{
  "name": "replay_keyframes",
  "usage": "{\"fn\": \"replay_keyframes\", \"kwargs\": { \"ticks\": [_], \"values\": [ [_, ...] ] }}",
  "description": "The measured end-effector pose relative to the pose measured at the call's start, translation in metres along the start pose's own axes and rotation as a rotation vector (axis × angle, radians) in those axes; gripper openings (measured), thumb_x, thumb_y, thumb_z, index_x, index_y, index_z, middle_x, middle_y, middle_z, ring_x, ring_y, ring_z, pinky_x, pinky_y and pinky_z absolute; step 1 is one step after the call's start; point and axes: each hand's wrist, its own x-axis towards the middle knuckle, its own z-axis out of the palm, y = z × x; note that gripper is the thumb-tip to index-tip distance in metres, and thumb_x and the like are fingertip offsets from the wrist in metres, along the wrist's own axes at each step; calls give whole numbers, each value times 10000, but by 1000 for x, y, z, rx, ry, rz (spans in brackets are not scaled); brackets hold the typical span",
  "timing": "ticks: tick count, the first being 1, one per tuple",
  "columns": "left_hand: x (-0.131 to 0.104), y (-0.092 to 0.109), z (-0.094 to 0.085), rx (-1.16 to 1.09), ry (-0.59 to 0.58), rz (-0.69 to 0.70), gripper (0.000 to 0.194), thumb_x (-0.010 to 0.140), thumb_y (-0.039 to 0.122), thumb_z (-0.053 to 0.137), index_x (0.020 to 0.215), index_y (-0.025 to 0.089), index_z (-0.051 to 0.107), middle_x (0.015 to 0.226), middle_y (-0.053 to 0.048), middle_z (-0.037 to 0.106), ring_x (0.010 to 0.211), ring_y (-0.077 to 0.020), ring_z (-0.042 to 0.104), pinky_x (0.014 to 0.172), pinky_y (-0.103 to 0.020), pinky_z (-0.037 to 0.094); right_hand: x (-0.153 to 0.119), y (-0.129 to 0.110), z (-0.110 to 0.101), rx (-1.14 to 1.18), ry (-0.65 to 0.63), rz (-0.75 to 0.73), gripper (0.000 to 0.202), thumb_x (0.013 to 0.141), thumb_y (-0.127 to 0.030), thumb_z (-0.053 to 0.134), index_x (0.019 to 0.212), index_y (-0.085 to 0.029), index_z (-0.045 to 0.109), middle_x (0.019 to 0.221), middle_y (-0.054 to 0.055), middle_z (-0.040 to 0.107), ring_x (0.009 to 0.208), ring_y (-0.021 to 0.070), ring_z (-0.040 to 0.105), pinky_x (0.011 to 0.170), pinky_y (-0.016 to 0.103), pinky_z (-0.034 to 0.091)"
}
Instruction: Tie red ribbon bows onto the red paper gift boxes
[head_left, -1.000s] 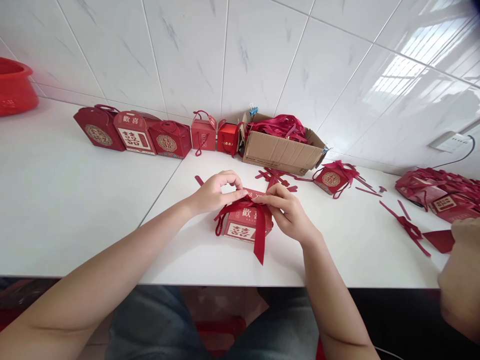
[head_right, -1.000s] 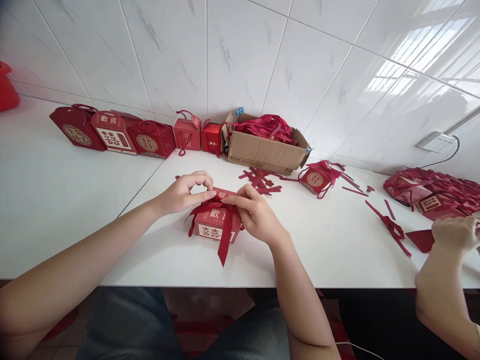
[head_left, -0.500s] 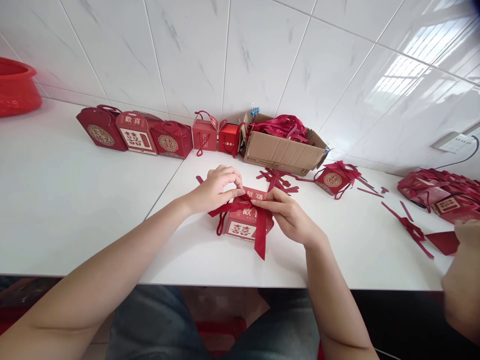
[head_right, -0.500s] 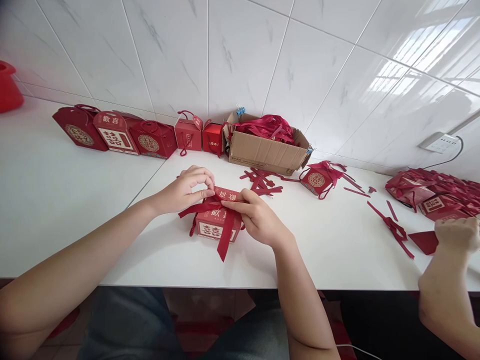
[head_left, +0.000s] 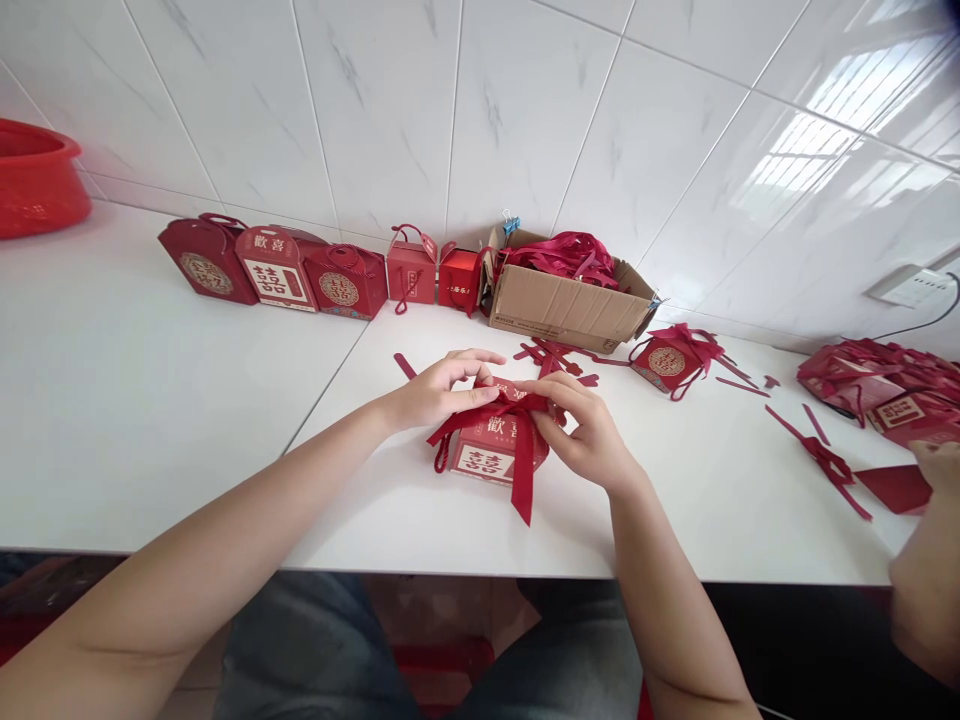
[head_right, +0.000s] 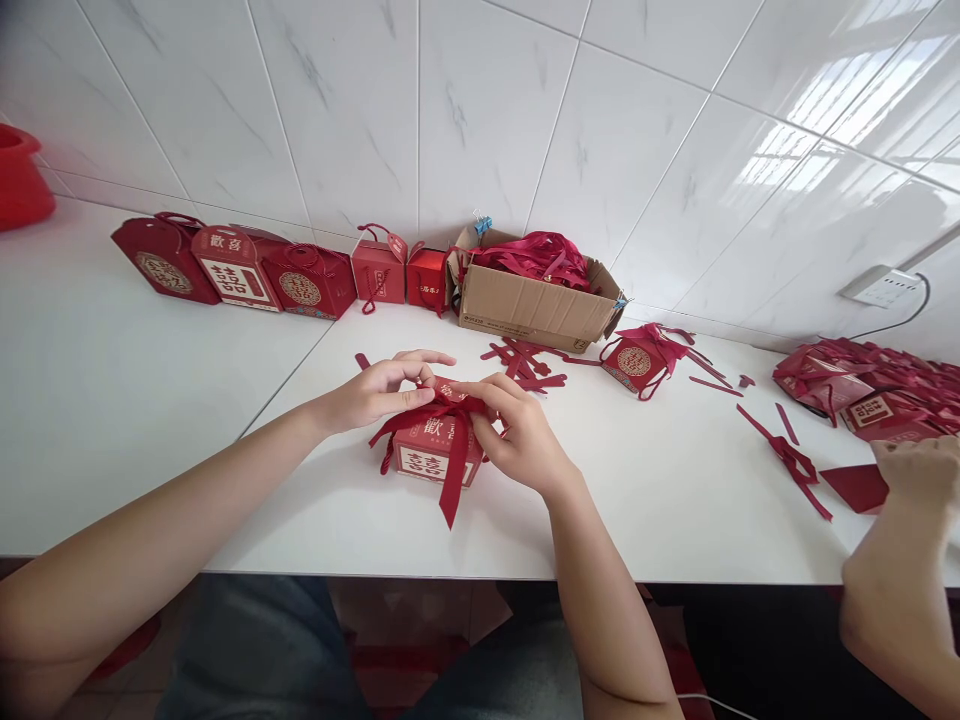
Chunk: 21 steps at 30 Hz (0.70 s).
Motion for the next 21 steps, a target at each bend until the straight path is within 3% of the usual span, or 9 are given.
{"fn": "replay_keyframes", "kwargs": {
  "ticks": [3,8,12,15,18,21],
  "values": [
    [2,-2,0,-20,17,-16,301,843,471,589,736,191,612,1368,-88,520,1356,-301,366,1137,-501,235,-1,-1,-1,111,34,102,320,873,-128,524,1157,-240,623,914,38,605,711,123,540,598,271,468],
    [1,-1,2,-179,10,-56,370,802,516,635,685,167,591,1337,-107,523,1248,-317,483,1031,-489,382,-2,-2,-2,396,39,285,254,861,-250,617,1114,-225,621,844,22,626,595,96,507,533,257,456],
    [0,3,3,-306,5,-97,409,768,537,672,660,152,585,1345,-105,514,1169,-300,536,959,-453,435,1,-2,1,457,18,350,277,827,-320,676,1084,-222,638,881,34,653,653,112,564,573,262,490],
    [1,4,5,-381,22,-121,432,782,571,644,695,148,638,1293,-104,565,1129,-278,557,977,-431,420,3,-2,2,498,24,381,244,833,-316,660,1050,-205,651,893,41,659,674,115,587,570,253,497],
    [4,3,7,-453,57,-192,423,775,572,650,885,166,700,1162,-101,646,1090,-272,578,968,-434,424,4,-2,1,577,46,428,221,815,-269,652,1021,-191,649,933,46,653,650,101,582,538,238,480],
    [5,2,8,-433,92,-230,383,730,534,703,805,159,700,1171,-101,650,1117,-284,568,985,-435,412,5,-2,-1,626,65,462,209,788,-216,634,994,-185,648,892,34,641,602,81,549,506,222,442]
  ]
}}
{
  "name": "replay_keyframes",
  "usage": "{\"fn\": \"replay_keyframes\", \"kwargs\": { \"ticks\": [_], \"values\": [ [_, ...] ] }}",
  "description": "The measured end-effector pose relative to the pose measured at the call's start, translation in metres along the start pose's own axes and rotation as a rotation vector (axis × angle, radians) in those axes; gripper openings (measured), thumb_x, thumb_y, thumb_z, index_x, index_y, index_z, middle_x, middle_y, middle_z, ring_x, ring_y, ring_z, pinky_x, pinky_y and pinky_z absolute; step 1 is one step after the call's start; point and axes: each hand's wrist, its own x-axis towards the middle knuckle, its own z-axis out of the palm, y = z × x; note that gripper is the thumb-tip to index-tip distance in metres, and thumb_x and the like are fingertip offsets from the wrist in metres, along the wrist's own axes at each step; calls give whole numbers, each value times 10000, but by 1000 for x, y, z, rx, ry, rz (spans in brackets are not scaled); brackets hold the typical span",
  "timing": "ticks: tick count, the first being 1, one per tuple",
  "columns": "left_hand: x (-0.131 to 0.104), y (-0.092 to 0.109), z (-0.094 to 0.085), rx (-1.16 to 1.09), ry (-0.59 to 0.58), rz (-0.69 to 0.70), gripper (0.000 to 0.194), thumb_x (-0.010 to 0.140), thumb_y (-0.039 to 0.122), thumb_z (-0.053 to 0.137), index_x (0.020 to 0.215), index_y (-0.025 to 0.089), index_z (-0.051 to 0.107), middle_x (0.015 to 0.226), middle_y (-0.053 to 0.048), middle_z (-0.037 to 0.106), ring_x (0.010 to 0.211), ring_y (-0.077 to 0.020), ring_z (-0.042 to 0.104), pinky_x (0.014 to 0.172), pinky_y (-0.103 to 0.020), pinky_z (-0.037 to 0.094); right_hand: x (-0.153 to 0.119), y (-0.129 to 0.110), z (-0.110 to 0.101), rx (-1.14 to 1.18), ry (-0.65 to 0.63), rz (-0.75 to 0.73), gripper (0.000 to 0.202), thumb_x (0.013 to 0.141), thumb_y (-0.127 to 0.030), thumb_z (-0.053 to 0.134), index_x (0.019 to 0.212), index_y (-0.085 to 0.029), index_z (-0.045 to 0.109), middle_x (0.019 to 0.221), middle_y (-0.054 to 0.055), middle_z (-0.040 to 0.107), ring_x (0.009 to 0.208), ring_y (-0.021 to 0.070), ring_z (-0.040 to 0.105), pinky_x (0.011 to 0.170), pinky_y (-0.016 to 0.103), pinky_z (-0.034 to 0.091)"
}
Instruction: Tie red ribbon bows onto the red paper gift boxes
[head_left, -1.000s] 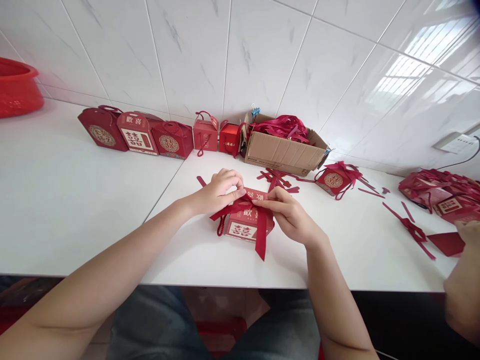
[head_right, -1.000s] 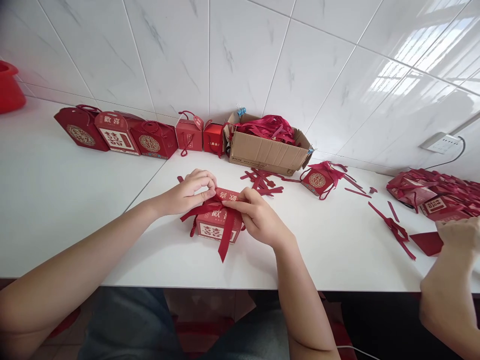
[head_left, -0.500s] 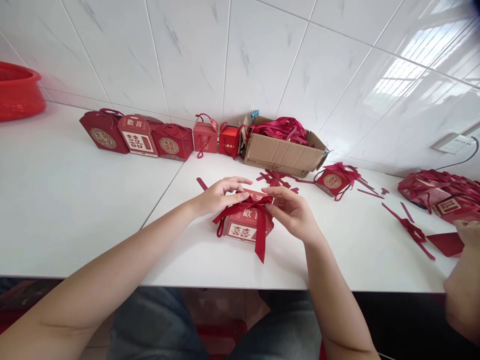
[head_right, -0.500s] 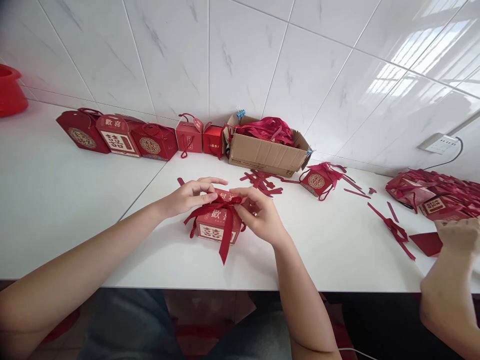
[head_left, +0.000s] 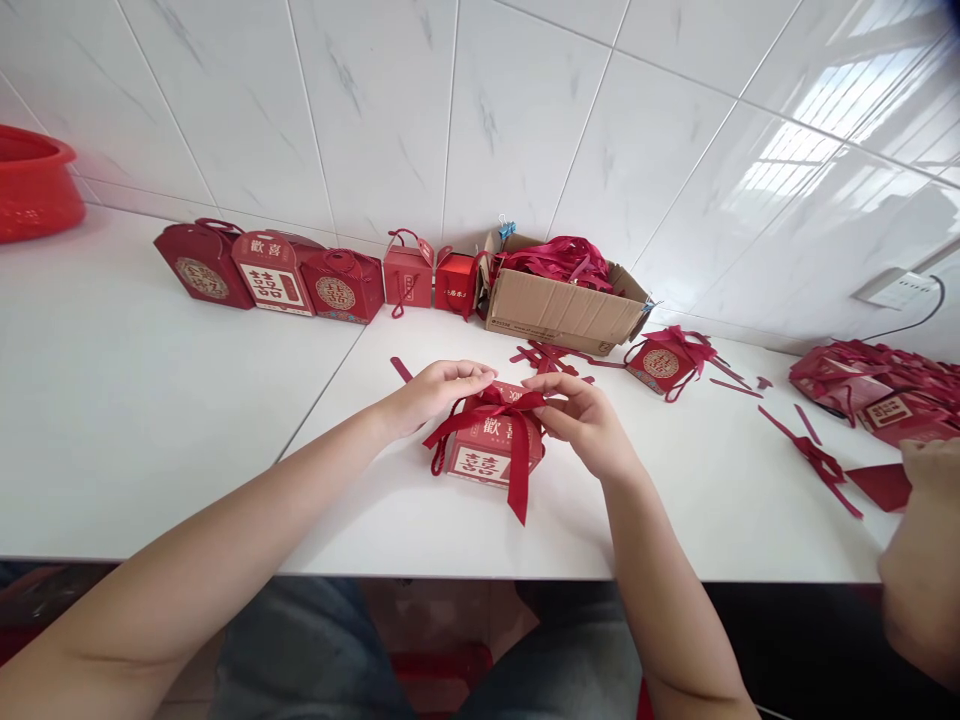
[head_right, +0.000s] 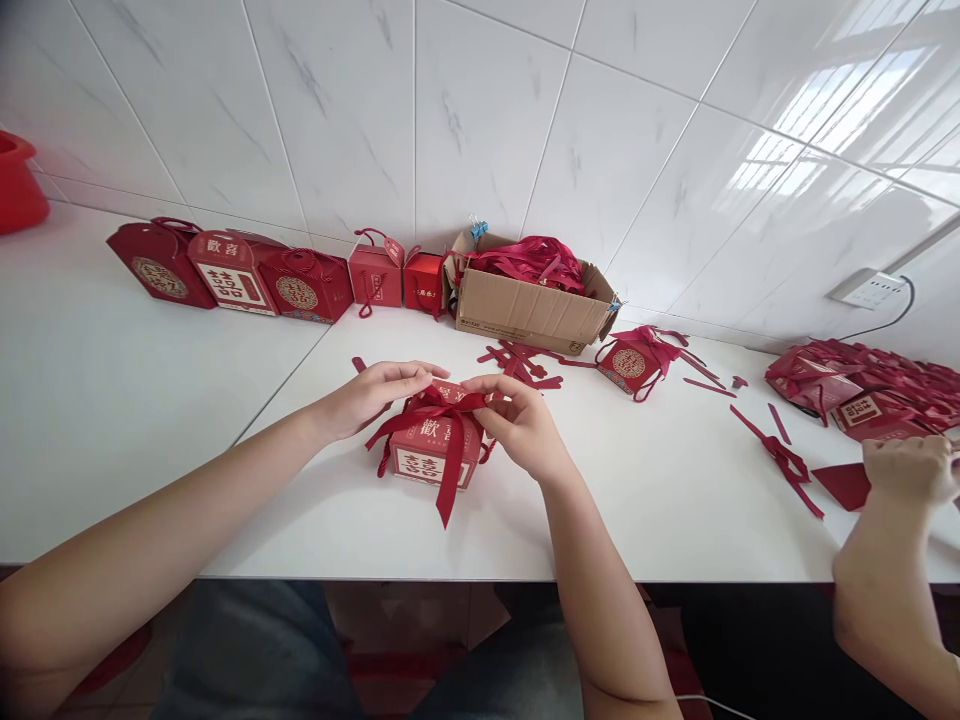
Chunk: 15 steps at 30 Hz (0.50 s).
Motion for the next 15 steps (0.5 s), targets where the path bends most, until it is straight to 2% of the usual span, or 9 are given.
{"fn": "replay_keyframes", "kwargs": {
  "ticks": [2,7,11,15],
  "values": [
    [0,0,-1,20,-19,13,369,719,519,715,729,152,683,1237,-103,618,1133,-289,560,1000,-434,406,0,0,0,13,-12,2,218,767,-182,617,983,-183,649,871,29,638,581,74,529,495,216,425],
    [-5,4,-1,-30,-163,79,411,779,563,643,720,158,689,1331,-103,543,1179,-297,539,1010,-438,425,1,0,1,-35,-51,1,279,713,-120,575,977,-174,647,869,32,649,549,70,517,474,216,415],
    [-8,7,0,17,-145,70,295,728,450,738,729,164,666,1353,-98,511,1202,-303,528,1006,-446,431,1,0,1,-97,-47,-31,281,720,-109,537,971,-172,647,912,44,667,550,67,522,464,207,417],
    [-8,8,-2,59,-132,76,283,729,433,738,766,169,644,1352,-98,507,1191,-295,532,986,-452,435,1,-2,-1,-120,-68,-49,258,752,-129,533,987,-166,632,932,52,663,566,70,531,471,207,425]
  ]
}}
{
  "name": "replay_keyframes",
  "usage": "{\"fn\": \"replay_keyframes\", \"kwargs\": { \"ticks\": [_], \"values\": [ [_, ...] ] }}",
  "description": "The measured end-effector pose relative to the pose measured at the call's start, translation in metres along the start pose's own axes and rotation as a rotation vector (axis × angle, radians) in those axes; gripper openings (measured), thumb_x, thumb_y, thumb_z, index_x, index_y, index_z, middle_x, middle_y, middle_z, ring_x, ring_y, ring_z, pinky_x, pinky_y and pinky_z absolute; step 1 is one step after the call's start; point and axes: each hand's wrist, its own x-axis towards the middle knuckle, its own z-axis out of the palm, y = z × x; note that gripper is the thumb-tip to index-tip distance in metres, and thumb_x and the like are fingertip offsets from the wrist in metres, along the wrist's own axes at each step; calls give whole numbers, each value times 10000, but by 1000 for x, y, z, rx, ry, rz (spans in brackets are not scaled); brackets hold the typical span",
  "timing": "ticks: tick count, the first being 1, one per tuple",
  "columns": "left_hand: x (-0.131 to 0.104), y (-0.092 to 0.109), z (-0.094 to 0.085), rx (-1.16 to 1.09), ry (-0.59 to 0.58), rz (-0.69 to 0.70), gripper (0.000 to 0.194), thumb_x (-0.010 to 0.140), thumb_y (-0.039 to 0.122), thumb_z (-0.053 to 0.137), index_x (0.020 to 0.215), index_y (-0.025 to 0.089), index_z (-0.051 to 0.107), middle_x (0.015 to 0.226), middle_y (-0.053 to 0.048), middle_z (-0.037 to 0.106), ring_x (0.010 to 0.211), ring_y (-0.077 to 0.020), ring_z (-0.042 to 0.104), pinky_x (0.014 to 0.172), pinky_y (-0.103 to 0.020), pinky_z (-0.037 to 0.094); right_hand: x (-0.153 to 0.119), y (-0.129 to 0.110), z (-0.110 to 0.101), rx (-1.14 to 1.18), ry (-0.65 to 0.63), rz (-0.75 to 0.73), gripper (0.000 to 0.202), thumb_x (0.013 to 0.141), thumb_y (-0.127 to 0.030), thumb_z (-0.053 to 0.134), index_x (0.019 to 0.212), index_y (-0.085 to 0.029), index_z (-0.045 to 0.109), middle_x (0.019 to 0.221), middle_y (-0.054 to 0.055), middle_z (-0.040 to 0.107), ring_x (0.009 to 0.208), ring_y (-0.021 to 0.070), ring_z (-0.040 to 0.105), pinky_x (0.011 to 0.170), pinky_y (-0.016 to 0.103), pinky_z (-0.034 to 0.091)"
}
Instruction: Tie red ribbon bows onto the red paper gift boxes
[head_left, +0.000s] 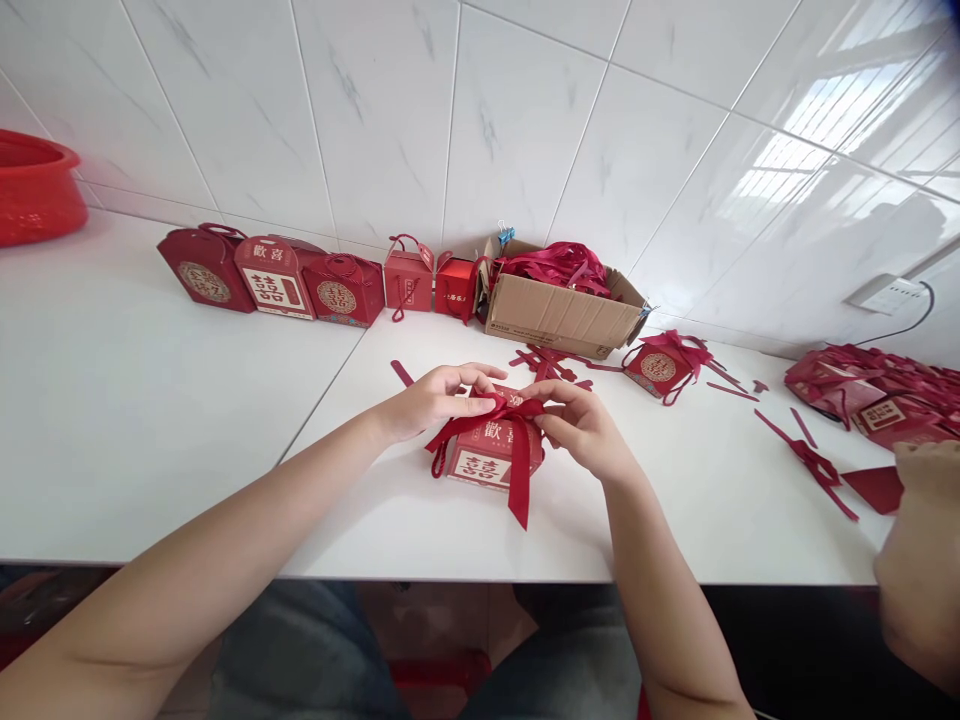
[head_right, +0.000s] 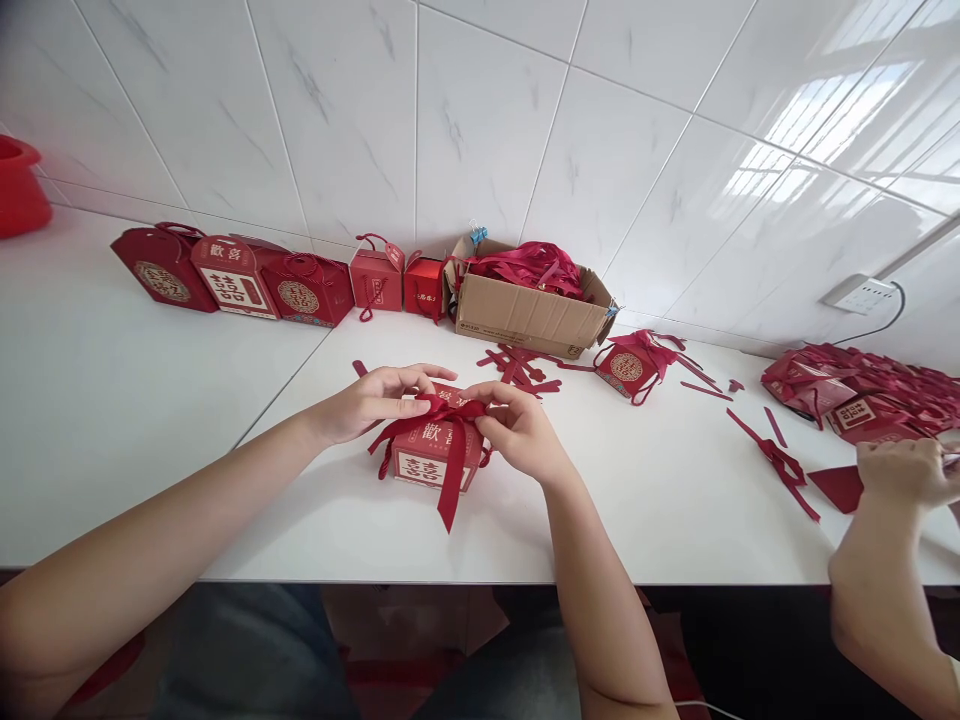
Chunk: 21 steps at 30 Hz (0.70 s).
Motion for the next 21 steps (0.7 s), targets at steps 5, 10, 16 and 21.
{"fn": "replay_keyframes", "kwargs": {
  "ticks": [5,10,16,21],
  "values": [
    [1,0,-3,106,98,37,363,762,512,671,672,164,614,1283,-93,560,1173,-292,531,1007,-460,395,-1,2,-4,49,-43,-25,208,780,-188,595,987,-181,616,944,50,638,644,100,571,536,238,468],
    [1,-2,-2,118,97,27,365,772,499,664,659,165,568,1276,-80,567,1126,-267,552,968,-430,410,-2,5,-3,-73,-30,-83,182,847,-247,578,1001,-192,655,894,52,639,658,119,561,560,264,469],
    [2,-4,0,128,121,36,389,766,502,662,641,167,509,1231,-77,584,1090,-260,561,953,-420,409,-2,8,2,-468,74,-287,211,855,-168,539,970,-201,713,781,27,572,606,104,483,542,258,407],
    [3,-5,1,129,118,26,375,798,484,631,640,164,514,1222,-80,574,1059,-249,564,936,-423,424,-3,8,4,-512,52,-338,267,859,-115,493,971,-199,721,796,33,566,636,109,505,563,259,425]
  ]
}}
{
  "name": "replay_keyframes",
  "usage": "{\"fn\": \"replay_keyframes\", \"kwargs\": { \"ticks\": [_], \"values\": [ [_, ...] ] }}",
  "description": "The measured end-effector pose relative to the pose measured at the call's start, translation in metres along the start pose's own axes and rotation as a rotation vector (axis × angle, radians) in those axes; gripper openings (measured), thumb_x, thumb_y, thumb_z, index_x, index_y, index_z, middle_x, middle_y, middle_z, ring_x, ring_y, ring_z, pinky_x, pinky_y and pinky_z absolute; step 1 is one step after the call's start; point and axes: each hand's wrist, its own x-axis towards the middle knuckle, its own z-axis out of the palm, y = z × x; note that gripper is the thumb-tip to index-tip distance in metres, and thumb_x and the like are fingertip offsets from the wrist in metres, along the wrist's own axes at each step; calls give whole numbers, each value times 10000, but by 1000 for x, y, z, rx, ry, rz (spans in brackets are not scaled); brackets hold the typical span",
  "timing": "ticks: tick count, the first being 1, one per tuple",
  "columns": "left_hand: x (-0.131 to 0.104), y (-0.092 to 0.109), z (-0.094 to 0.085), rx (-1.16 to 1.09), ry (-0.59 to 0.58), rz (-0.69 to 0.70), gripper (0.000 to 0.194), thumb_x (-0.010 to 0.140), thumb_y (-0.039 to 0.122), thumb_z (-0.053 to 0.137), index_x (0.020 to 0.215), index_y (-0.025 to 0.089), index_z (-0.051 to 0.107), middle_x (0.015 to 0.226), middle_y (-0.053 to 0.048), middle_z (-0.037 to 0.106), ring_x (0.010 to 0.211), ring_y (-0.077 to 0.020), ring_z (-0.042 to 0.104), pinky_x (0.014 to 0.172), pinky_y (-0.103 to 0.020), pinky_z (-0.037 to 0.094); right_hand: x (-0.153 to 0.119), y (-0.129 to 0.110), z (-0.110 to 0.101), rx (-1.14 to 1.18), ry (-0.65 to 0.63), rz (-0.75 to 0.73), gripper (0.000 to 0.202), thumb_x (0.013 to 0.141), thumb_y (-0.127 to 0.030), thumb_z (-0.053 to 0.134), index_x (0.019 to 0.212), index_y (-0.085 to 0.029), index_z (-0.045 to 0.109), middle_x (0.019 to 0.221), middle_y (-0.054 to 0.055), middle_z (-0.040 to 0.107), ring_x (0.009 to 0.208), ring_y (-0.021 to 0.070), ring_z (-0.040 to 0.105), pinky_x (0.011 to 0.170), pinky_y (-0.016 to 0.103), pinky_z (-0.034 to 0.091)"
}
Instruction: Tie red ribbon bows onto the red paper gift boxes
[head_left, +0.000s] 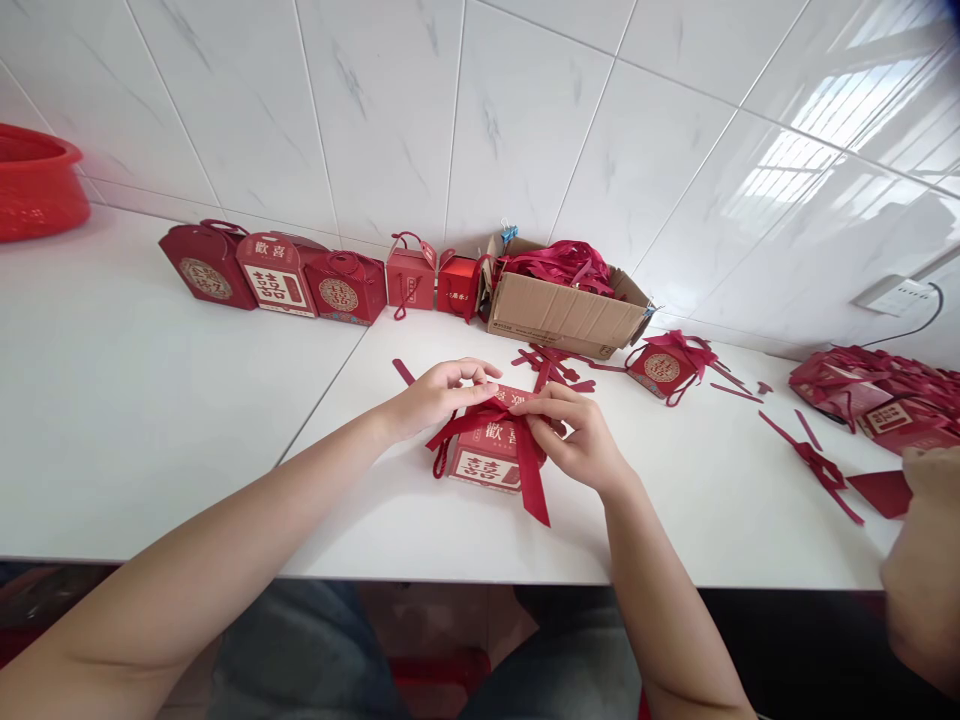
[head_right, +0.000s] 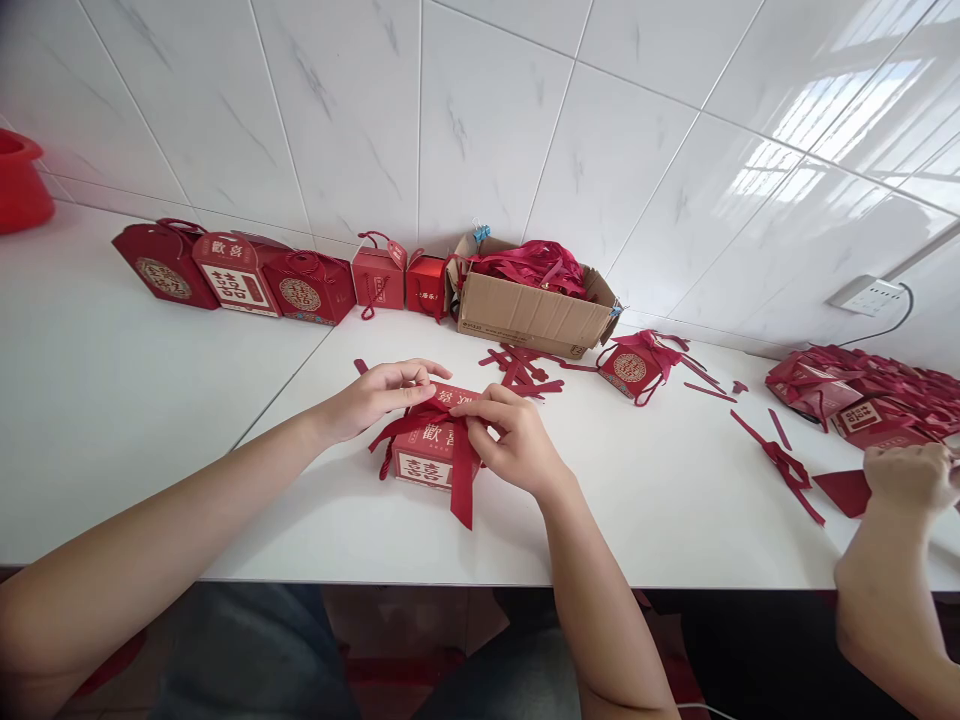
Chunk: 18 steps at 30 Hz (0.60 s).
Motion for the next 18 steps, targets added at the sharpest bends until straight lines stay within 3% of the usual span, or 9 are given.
{"fn": "replay_keyframes", "kwargs": {
  "ticks": [8,18],
  "values": [
    [0,1,1,50,56,4,305,791,461,614,686,178,572,1235,-74,569,1117,-260,532,977,-425,419,-1,1,-2,-63,-79,-35,351,880,-104,433,1067,-204,714,776,35,551,683,133,530,605,277,447],
    [2,-4,-1,102,88,10,301,785,425,607,630,179,534,1236,-59,537,1154,-274,493,1047,-485,358,0,-4,-4,-33,-183,53,382,857,-96,423,1095,-173,711,920,76,669,772,166,609,685,323,489]
  ]
}}
